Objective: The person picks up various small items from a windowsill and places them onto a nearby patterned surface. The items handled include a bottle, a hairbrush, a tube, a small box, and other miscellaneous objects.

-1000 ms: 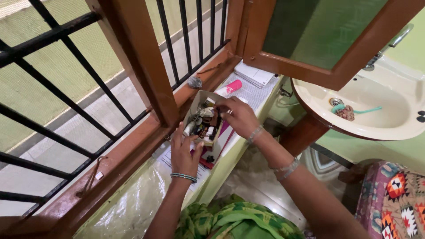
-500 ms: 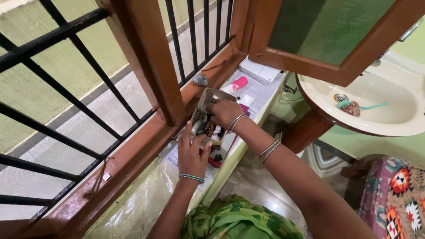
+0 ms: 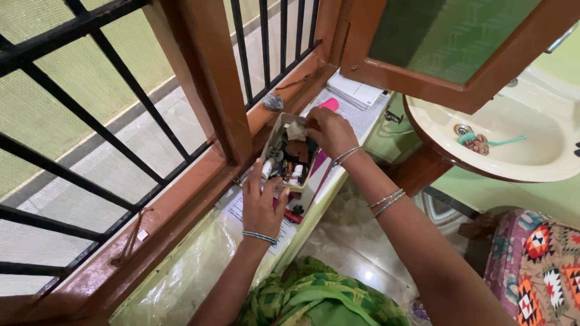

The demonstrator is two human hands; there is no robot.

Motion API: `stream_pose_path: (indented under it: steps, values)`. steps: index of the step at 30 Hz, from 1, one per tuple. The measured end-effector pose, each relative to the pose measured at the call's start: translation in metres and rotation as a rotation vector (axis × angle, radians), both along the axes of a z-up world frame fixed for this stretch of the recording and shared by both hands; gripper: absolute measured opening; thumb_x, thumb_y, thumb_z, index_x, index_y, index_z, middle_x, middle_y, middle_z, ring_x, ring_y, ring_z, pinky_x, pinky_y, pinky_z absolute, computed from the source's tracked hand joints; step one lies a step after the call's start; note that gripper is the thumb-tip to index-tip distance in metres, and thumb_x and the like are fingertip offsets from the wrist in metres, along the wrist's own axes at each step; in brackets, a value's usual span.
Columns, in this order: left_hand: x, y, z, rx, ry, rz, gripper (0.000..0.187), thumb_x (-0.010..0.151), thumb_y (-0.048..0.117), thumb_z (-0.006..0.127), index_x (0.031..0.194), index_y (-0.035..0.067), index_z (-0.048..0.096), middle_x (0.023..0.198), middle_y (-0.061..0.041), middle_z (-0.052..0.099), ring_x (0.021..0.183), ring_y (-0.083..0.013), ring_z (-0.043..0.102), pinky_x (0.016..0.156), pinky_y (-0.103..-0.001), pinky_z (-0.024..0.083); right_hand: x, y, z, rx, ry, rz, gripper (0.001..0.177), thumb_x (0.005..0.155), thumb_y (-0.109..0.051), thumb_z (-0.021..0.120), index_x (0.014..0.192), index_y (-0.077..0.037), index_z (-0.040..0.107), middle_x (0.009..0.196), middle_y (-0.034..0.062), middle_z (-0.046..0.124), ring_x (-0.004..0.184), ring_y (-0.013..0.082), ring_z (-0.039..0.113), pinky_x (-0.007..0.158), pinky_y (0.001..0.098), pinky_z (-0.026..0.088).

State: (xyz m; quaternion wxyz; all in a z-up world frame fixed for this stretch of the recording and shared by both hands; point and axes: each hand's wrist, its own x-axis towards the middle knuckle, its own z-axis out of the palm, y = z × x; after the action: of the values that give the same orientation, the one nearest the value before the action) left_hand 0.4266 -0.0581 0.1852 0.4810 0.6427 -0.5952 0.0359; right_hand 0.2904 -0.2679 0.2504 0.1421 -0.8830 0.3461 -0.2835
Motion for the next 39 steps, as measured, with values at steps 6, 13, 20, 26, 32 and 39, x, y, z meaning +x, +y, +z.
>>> stream_pose_path:
  steps: [6, 13, 20, 26, 32, 39]
  values:
    - [0.001, 0.000, -0.004, -0.021, -0.015, 0.003, 0.028, 0.091, 0.019, 0.072, 0.113, 0.002, 0.068, 0.158, -0.024, 0.038, 0.137, -0.0460, 0.043, 0.112, -0.053, 0.038, 0.013, 0.013, -0.008, 0.055, 0.302, 0.154, 0.032, 0.079, -0.027, 0.080, 0.107, -0.016, 0.071, 0.105, 0.0113, 0.073, 0.096, 0.0332, 0.070, 0.084, 0.0471, 0.054]
    - [0.001, -0.001, -0.008, -0.003, -0.039, 0.020, 0.027, 0.091, 0.019, 0.071, 0.113, 0.004, 0.068, 0.159, -0.023, 0.038, 0.137, -0.0459, 0.044, 0.113, -0.053, 0.039, 0.040, 0.016, -0.027, -0.105, 0.547, 0.111, 0.060, 0.064, -0.036, 0.088, 0.119, -0.019, 0.067, 0.115, 0.0161, 0.065, 0.103, 0.0377, 0.065, 0.088, 0.0517, 0.050]
    - [0.001, 0.000, -0.007, 0.016, -0.050, 0.017, 0.029, 0.089, 0.016, 0.070, 0.115, 0.004, 0.067, 0.158, -0.022, 0.037, 0.137, -0.0466, 0.044, 0.113, -0.053, 0.038, 0.033, -0.012, -0.010, 0.154, 0.515, 0.208, 0.066, 0.057, -0.025, 0.091, 0.116, -0.012, 0.064, 0.114, 0.0142, 0.068, 0.105, 0.0369, 0.067, 0.089, 0.0454, 0.055]
    - [0.001, 0.000, -0.006, 0.015, -0.064, -0.001, 0.031, 0.090, 0.015, 0.069, 0.118, 0.003, 0.067, 0.159, -0.024, 0.035, 0.137, -0.0477, 0.042, 0.113, -0.054, 0.038, 0.016, -0.010, 0.003, 0.387, 0.364, 0.121, 0.072, 0.059, -0.021, 0.093, 0.122, -0.008, 0.062, 0.108, 0.0139, 0.075, 0.099, 0.0284, 0.072, 0.088, 0.0382, 0.057]
    - [0.001, 0.001, -0.005, 0.025, -0.052, -0.008, 0.033, 0.088, 0.014, 0.069, 0.118, 0.002, 0.066, 0.159, -0.024, 0.035, 0.137, -0.0482, 0.042, 0.113, -0.054, 0.037, -0.018, -0.007, -0.007, 0.751, -0.372, 0.440, 0.066, 0.069, 0.005, 0.086, 0.129, -0.004, 0.062, 0.122, 0.0071, 0.068, 0.116, 0.0189, 0.065, 0.098, 0.0346, 0.054]
    - [0.002, 0.000, -0.006, 0.048, -0.040, -0.004, 0.036, 0.086, 0.015, 0.071, 0.120, 0.004, 0.066, 0.161, -0.023, 0.034, 0.137, -0.0456, 0.043, 0.113, -0.053, 0.037, -0.053, 0.036, -0.003, 1.069, -0.851, 0.551, 0.062, 0.078, 0.003, 0.078, 0.136, -0.002, 0.056, 0.131, 0.0093, 0.067, 0.120, 0.0220, 0.066, 0.103, 0.0386, 0.056]
